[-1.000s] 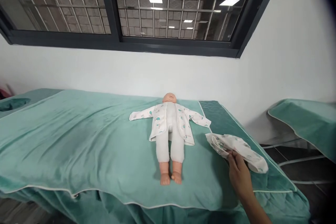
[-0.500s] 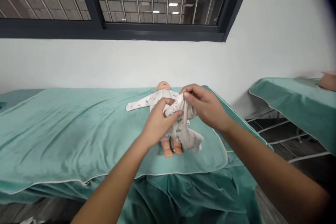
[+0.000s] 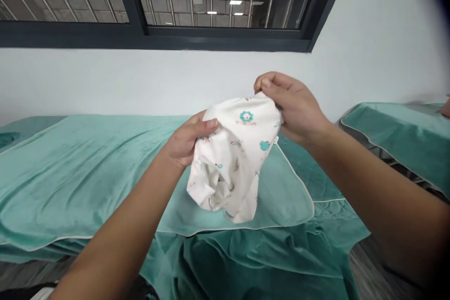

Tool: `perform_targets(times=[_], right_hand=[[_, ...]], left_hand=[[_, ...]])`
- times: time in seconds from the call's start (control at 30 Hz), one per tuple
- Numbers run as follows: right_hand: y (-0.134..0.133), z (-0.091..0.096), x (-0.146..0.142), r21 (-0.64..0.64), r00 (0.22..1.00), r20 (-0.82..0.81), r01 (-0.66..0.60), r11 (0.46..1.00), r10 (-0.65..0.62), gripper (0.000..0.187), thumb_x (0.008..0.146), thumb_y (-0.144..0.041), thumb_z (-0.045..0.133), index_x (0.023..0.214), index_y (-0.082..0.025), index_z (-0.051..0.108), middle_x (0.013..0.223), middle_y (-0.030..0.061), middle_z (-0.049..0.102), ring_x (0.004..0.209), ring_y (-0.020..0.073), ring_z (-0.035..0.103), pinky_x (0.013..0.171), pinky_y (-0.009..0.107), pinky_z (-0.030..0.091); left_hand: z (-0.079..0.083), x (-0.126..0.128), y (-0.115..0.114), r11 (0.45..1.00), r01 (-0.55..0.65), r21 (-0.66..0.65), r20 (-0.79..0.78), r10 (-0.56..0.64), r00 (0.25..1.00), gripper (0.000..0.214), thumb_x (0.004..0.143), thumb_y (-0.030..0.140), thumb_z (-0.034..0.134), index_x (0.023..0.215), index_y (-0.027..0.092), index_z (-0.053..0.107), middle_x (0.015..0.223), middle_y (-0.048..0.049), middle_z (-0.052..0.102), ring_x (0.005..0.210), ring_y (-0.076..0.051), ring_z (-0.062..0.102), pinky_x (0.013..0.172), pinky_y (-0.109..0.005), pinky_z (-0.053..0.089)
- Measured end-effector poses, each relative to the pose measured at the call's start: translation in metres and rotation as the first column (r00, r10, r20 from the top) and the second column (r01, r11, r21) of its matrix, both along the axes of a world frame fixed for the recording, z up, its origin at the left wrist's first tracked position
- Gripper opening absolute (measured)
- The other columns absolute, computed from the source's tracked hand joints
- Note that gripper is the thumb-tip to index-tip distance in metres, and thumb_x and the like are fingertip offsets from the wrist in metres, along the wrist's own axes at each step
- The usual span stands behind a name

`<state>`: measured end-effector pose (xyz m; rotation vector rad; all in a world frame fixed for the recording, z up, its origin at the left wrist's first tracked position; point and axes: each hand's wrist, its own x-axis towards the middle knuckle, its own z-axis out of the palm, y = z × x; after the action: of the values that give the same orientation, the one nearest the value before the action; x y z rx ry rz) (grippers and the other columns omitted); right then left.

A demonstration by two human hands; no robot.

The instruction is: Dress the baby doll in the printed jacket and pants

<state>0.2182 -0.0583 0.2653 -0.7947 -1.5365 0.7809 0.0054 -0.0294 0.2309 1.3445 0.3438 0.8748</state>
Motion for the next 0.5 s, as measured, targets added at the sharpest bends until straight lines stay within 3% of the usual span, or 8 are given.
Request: perform_targets(times=[0.1, 0.2, 0.27, 0.4, 0.5], right_hand=[[0.002, -0.022, 0.001, -0.127, 0.994, 0.087, -0.059, 0.990, 0.071, 0.032, 0.089, -0.052, 0.059, 0.090, -0.020, 0.064, 0.077, -0.0028, 0.058, 0.063, 0.0086, 0.052, 0.059, 0.022, 0.038], [0.002, -0.044, 0.005, -0.333, 0.905, 0.336, -0.146, 0.932, 0.262, 0.035, 0.080, -0.053, 0.070, 0.083, -0.018, 0.066, 0.077, -0.0016, 0.063, 0.068, 0.0124, 0.056, 0.060, 0.023, 0.041], [0.001, -0.057, 0.006, -0.383, 0.886, 0.369, -0.132, 0.914, 0.282, 0.035, 0.079, -0.052, 0.071, 0.080, -0.018, 0.066, 0.076, -0.0012, 0.063, 0.070, 0.0138, 0.057, 0.060, 0.024, 0.041], [0.001, -0.088, 0.002, -0.349, 0.991, 0.096, -0.058, 0.935, 0.097, 0.031, 0.080, -0.049, 0.072, 0.084, -0.020, 0.061, 0.075, -0.0034, 0.062, 0.065, 0.0117, 0.056, 0.059, 0.023, 0.041], [0.004, -0.113, -0.004, -0.376, 0.990, -0.129, -0.101, 0.921, 0.056, 0.030, 0.079, -0.046, 0.074, 0.082, -0.021, 0.057, 0.070, -0.0053, 0.060, 0.056, 0.0098, 0.052, 0.053, 0.023, 0.038]], left_hand=[[-0.012, 0.005, -0.001, 0.994, -0.095, -0.058, 0.114, 0.101, 0.988, 0.037, 0.074, 0.038, 0.071, 0.103, 0.015, 0.068, 0.083, -0.0056, 0.072, 0.089, -0.031, 0.071, 0.073, -0.040, 0.058], [-0.027, 0.009, -0.001, 0.986, -0.076, -0.150, 0.075, 0.088, 0.993, 0.033, 0.072, 0.025, 0.074, 0.102, 0.012, 0.067, 0.077, -0.0048, 0.071, 0.075, -0.027, 0.072, 0.068, -0.037, 0.058], [-0.040, 0.009, -0.001, 0.972, -0.086, -0.219, 0.066, 0.103, 0.993, 0.035, 0.070, 0.021, 0.074, 0.103, 0.011, 0.067, 0.078, -0.0056, 0.072, 0.072, -0.026, 0.071, 0.069, -0.036, 0.058], [-0.069, 0.008, -0.004, 0.929, -0.067, -0.363, 0.168, 0.137, 0.976, 0.044, 0.070, 0.024, 0.071, 0.112, 0.010, 0.067, 0.093, -0.0097, 0.075, 0.086, -0.030, 0.072, 0.081, -0.041, 0.057], [-0.091, 0.009, -0.009, 0.898, -0.007, -0.440, 0.192, 0.102, 0.976, 0.055, 0.068, 0.029, 0.073, 0.120, 0.012, 0.066, 0.100, -0.0110, 0.075, 0.091, -0.031, 0.072, 0.082, -0.041, 0.057]])
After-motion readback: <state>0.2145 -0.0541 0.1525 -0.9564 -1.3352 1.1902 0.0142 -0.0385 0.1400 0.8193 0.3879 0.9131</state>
